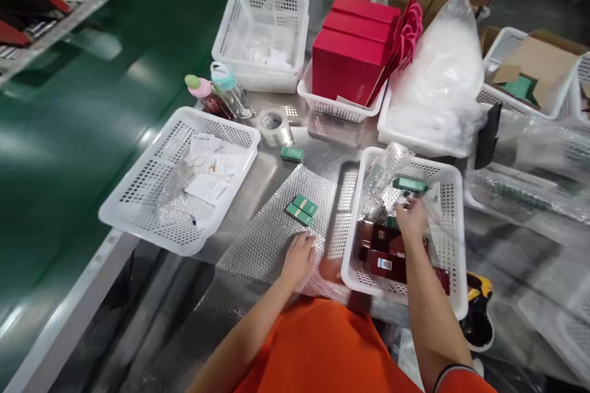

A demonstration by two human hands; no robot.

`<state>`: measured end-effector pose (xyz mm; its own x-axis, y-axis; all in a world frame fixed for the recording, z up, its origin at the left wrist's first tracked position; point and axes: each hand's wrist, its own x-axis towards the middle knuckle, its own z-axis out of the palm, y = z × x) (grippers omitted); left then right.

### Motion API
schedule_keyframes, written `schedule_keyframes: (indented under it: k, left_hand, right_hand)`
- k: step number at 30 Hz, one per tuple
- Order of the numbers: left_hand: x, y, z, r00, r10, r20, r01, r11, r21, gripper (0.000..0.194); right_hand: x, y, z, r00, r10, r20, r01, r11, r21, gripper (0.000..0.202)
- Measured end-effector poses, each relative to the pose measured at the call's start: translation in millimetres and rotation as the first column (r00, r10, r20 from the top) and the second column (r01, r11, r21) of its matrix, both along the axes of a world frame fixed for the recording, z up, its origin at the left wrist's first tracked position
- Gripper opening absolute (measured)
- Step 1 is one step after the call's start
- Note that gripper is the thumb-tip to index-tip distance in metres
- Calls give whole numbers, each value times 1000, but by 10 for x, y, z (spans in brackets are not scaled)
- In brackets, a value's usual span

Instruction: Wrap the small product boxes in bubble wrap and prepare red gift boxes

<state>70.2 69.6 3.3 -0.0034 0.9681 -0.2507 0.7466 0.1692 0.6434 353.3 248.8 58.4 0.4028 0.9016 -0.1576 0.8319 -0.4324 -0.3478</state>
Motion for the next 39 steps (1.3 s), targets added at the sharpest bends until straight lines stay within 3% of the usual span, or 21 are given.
schedule_keyframes:
  k: [1,2,4,6,8,10,12,18,22,25,28,32,36,39]
  left_hand:
    - [-40,30,-36,978,169,125,-174,984,27,33]
    - [-79,78,-73,896,351,272,-367,930,8,27]
    - [-148,216,-148,581,629,516,-657,737,-160,21]
    - [-203,373,-216,290,734,614,-739,579,-343,26]
    - [-244,502,-272,178,746,642,-745,528,-408,30]
    - [-268,578,-312,139,746,651,-757,503,-416,31]
    - [-266,611,-340,94,747,658,-767,476,-431,31]
    - [-162,656,-345,-75,742,666,-737,408,-538,31]
    - [-155,688,-312,-121,752,648,-732,373,-570,28]
    - [-177,709,-307,-138,772,621,-721,352,-597,29]
    - [-185,731,-307,-156,797,584,-701,327,-634,32]
    - [-175,742,-268,-164,815,556,-678,316,-663,34]
    - [-174,735,-215,-158,817,555,-669,325,-669,35]
    - [-178,737,-208,-148,824,547,-666,326,-671,36]
  right_hand:
    - [-74,-64,97,998,43,-34,-40,995,91,47]
    - [-202,-133,191,989,127,-71,-114,980,165,48]
    - [-611,-278,335,901,413,-132,-371,891,261,44]
    - [-1145,-415,373,715,683,-152,-655,729,198,39]
    - [-1657,-527,304,572,811,-122,-814,580,37,36]
    - [-2027,-595,176,510,857,-71,-859,503,-94,35]
    - [-2218,-616,47,494,870,-9,-858,485,-168,31]
    - [-2260,-571,-128,446,885,134,-854,466,-232,32]
    - [-2228,-591,-197,438,890,127,-865,455,-213,33]
    - [-2151,-495,-258,512,858,44,-853,514,-88,39]
    - [-2064,-190,-274,621,783,10,-783,621,12,40]
    - [-2014,322,-263,719,680,140,-646,729,-224,41]
    - [-2001,598,-294,738,650,180,-576,747,-333,36]
    - [-1983,690,-285,726,664,180,-574,729,-373,24]
